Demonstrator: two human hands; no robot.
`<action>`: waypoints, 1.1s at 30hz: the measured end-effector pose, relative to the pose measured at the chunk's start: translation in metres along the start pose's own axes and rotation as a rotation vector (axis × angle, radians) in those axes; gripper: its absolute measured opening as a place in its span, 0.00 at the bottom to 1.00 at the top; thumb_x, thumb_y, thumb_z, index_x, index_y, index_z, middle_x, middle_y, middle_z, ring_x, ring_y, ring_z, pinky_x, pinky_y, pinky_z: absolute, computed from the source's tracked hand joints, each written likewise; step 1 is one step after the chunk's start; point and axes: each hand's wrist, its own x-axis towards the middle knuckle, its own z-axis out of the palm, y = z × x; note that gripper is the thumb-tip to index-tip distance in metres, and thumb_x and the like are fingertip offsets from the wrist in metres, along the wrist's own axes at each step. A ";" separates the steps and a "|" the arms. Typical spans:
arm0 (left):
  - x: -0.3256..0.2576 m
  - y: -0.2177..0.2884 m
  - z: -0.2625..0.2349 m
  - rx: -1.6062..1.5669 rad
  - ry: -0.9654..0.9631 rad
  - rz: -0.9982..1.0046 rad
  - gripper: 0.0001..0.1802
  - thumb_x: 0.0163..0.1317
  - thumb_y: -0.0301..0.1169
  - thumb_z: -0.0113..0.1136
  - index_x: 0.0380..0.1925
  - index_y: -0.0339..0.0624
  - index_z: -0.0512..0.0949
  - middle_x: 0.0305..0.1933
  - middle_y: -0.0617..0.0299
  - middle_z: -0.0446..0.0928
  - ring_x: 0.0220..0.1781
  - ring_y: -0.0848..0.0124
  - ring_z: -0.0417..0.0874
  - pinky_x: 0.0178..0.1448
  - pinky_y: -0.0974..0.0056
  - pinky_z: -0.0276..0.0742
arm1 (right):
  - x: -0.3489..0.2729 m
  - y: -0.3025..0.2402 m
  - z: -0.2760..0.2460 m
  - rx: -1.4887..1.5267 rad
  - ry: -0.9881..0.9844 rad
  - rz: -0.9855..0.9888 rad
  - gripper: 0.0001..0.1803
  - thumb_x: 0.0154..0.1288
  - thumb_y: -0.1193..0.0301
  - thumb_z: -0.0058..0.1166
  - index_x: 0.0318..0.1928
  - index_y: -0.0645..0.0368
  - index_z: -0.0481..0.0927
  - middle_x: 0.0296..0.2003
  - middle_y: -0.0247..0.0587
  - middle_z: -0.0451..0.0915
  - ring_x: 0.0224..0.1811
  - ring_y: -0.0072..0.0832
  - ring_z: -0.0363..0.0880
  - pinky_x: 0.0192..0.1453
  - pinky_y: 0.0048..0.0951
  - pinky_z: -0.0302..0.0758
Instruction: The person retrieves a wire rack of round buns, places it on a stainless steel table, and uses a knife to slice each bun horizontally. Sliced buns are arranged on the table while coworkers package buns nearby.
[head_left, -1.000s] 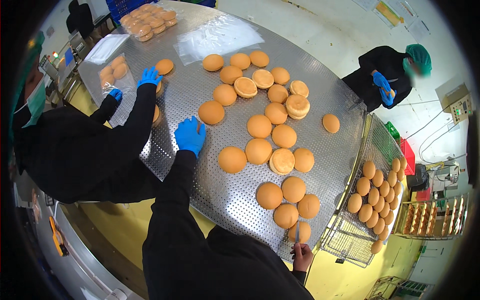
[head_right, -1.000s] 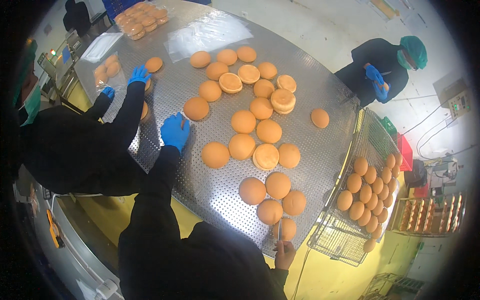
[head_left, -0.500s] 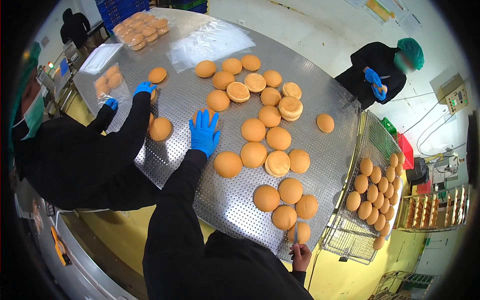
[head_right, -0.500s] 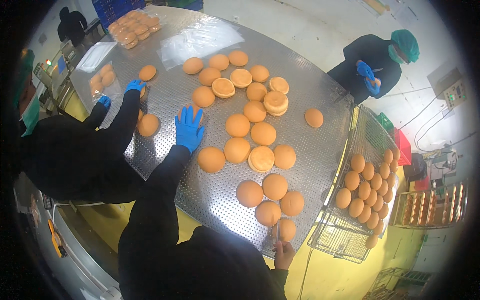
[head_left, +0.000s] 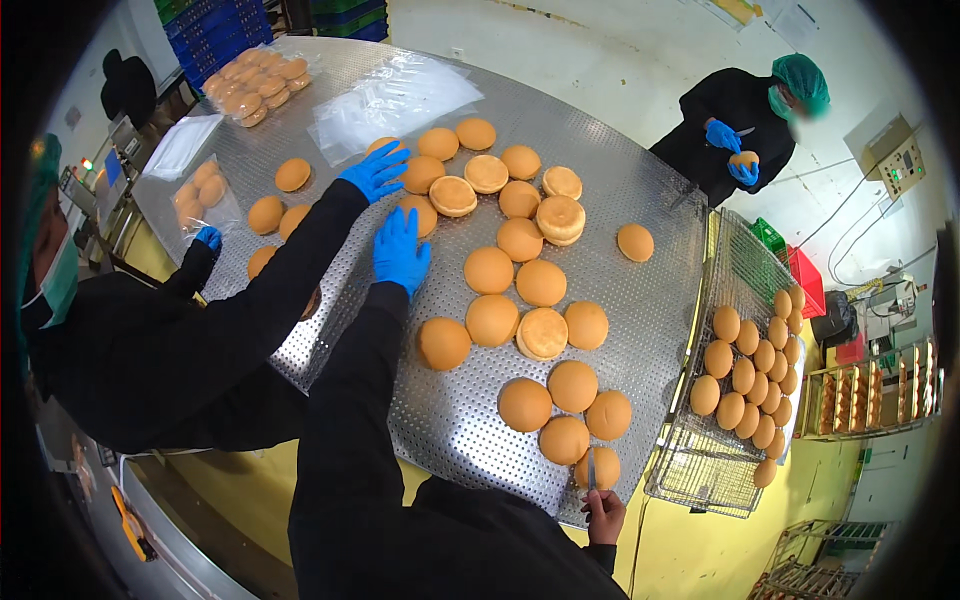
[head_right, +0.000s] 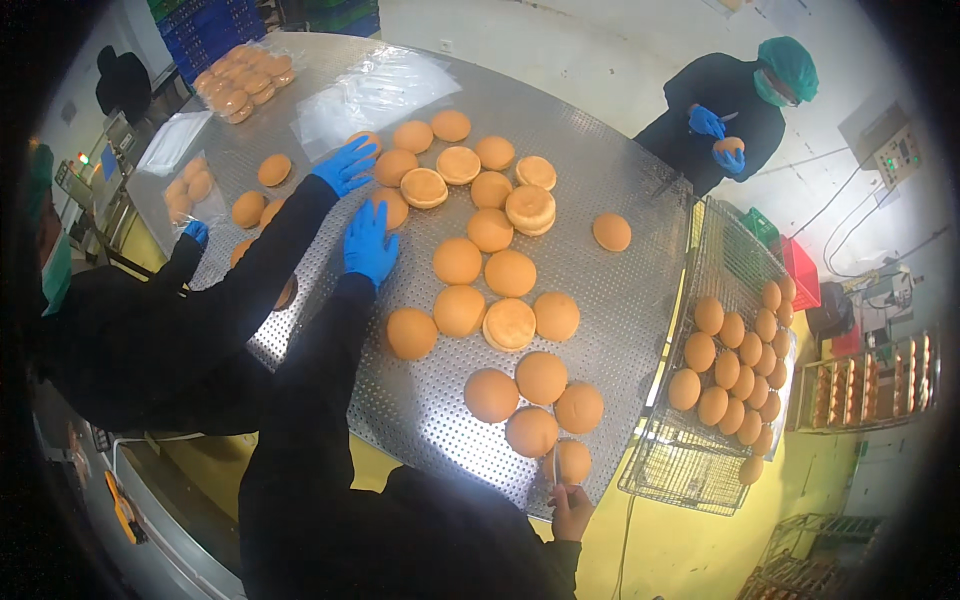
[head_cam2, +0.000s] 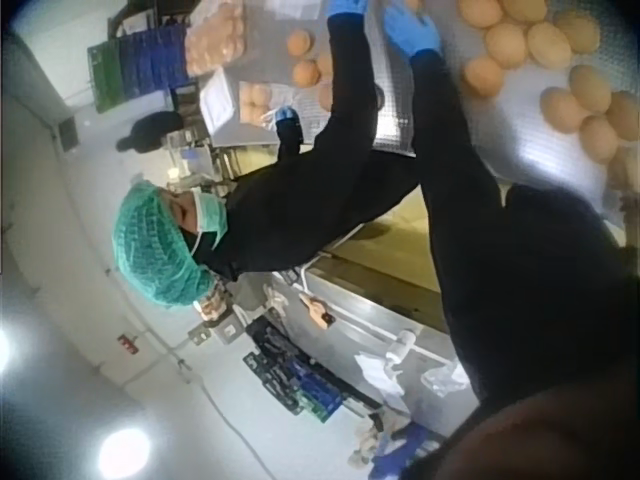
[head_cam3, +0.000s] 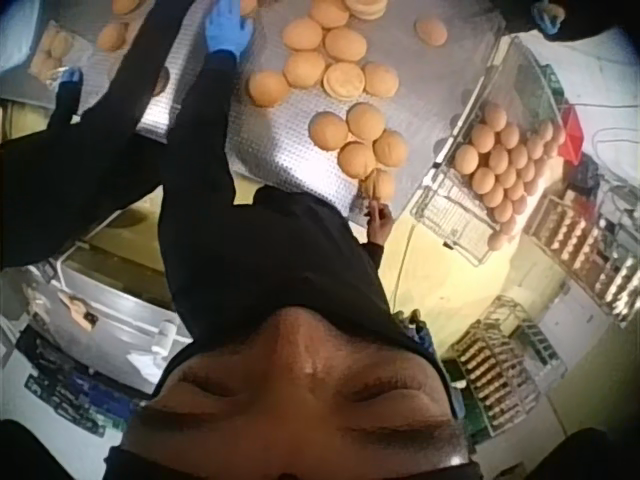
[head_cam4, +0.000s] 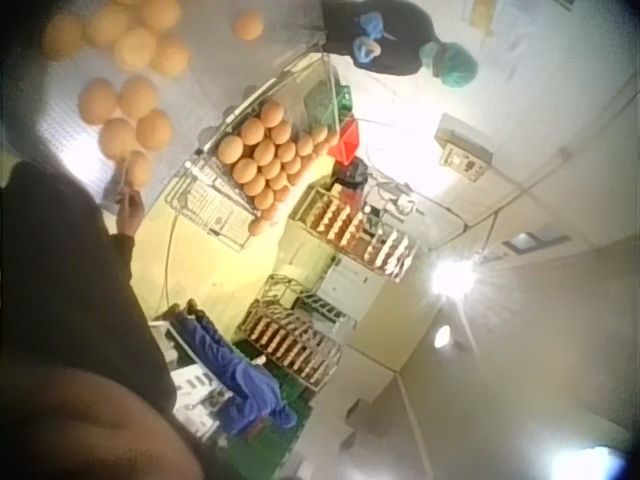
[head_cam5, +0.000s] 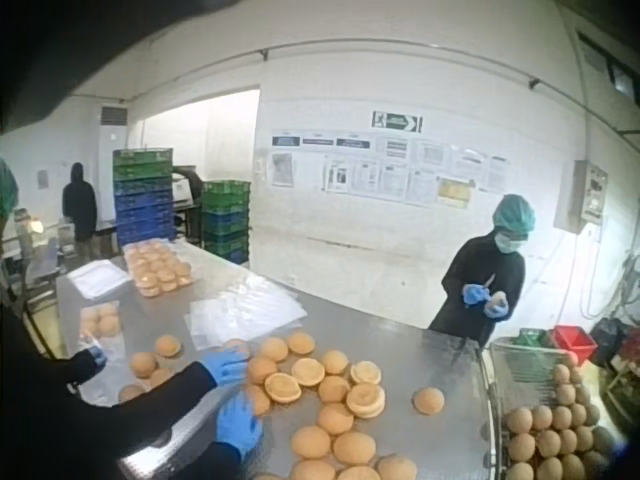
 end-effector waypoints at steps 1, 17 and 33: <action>0.008 0.020 0.001 0.060 0.013 0.015 0.38 0.60 0.43 0.59 0.69 0.40 0.63 0.72 0.45 0.59 0.71 0.47 0.63 0.73 0.44 0.57 | -0.002 -0.001 0.001 -0.007 0.004 0.004 0.11 0.68 0.66 0.59 0.33 0.60 0.78 0.27 0.36 0.83 0.23 0.19 0.78 0.23 0.20 0.68; -0.007 0.011 0.025 0.149 -0.124 -0.118 0.43 0.62 0.44 0.57 0.75 0.50 0.51 0.77 0.44 0.49 0.78 0.47 0.50 0.75 0.38 0.49 | -0.001 -0.018 -0.001 0.007 -0.004 0.051 0.12 0.67 0.66 0.60 0.31 0.60 0.78 0.26 0.35 0.82 0.23 0.19 0.78 0.24 0.21 0.68; -0.023 0.048 -0.007 0.128 -0.074 -0.117 0.37 0.68 0.49 0.50 0.74 0.54 0.55 0.78 0.41 0.47 0.79 0.44 0.47 0.76 0.35 0.40 | 0.000 -0.004 -0.009 -0.025 0.018 0.004 0.11 0.68 0.66 0.58 0.32 0.61 0.78 0.27 0.35 0.83 0.23 0.18 0.77 0.24 0.20 0.68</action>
